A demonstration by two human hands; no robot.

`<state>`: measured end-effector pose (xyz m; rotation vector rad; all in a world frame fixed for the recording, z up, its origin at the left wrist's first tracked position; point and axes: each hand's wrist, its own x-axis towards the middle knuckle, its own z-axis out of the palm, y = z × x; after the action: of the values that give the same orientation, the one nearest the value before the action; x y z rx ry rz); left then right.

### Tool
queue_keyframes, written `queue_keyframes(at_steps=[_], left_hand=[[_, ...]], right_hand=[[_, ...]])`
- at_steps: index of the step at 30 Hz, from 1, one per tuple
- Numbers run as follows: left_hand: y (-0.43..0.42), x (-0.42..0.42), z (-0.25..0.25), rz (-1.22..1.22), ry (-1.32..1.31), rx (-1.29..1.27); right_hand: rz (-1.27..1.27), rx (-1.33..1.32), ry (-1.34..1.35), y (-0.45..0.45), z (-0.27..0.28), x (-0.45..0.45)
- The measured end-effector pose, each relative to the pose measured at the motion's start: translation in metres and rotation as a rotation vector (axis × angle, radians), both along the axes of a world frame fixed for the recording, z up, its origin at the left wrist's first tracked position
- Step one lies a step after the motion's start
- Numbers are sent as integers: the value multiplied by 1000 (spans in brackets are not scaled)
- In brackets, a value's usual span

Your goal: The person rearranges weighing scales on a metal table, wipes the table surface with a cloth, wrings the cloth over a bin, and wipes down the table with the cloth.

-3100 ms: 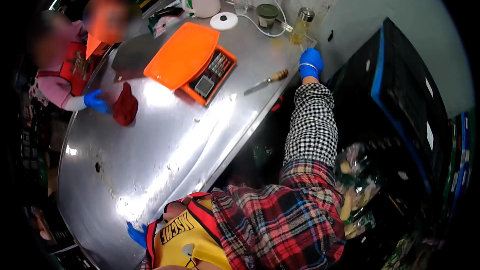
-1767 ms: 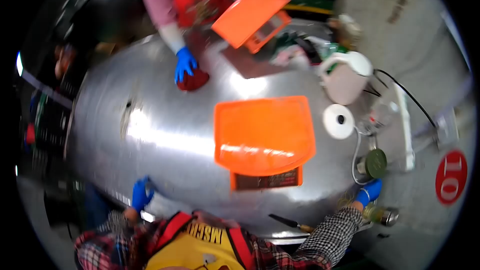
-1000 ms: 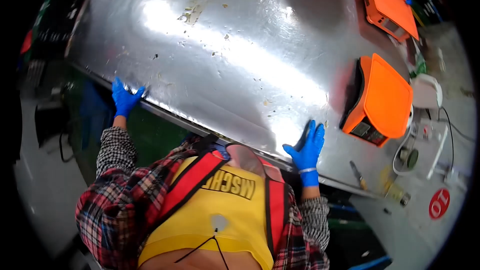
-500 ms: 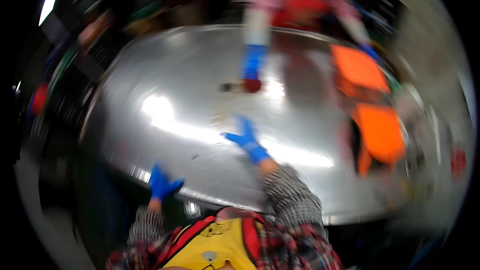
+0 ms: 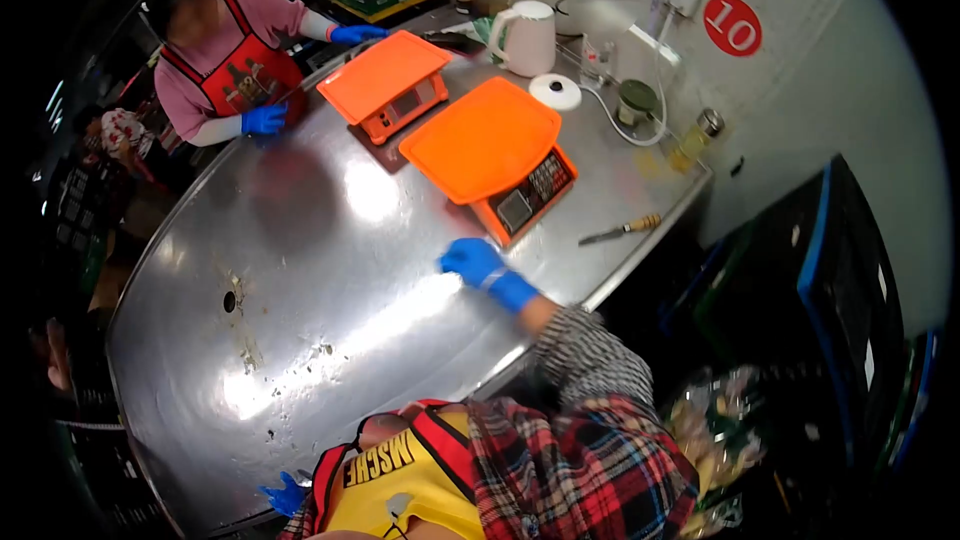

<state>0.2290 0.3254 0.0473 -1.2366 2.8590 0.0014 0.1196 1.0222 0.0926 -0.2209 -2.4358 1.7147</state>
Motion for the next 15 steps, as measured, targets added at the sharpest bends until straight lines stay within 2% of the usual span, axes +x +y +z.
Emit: queue_keyframes(at_steps=[1, 2, 4, 5, 6, 7, 8, 10, 12, 13, 14, 15], left_hand=[[26, -10, 5, -5, 15, -55], [40, -19, 10, -81, 66, -32], [69, -35, 8, -217, 166, 32], [60, -36, -11, -399, 280, -83], [85, -43, 16, -488, 327, -66], [111, -42, 44, -400, 249, -67], [121, -44, 61, -444, 308, -15], [126, -45, 80, -350, 272, 9], [116, -42, 81, -334, 310, -16], [113, -33, 84, -271, 292, -40], [110, -28, 85, -218, 277, -59], [103, -23, 88, -175, 258, -73]], right_hand=[[-106, -140, -13, 37, 19, 3], [-239, -34, -71, 74, 29, 4], [-329, -97, 53, 153, 60, 3], [-387, -58, 13, 172, 75, -3], [-488, -172, 4, 189, 82, -17], [-465, -223, -11, 203, 98, -36], [-449, 16, 142, 237, 86, -65], [-436, -324, 9, 308, 68, -139], [-406, -426, -20, 270, 101, -175], [-340, -416, 52, 244, 96, -186], [-283, -408, 131, 209, 96, -192], [-245, -352, 35, 135, 132, -167]])
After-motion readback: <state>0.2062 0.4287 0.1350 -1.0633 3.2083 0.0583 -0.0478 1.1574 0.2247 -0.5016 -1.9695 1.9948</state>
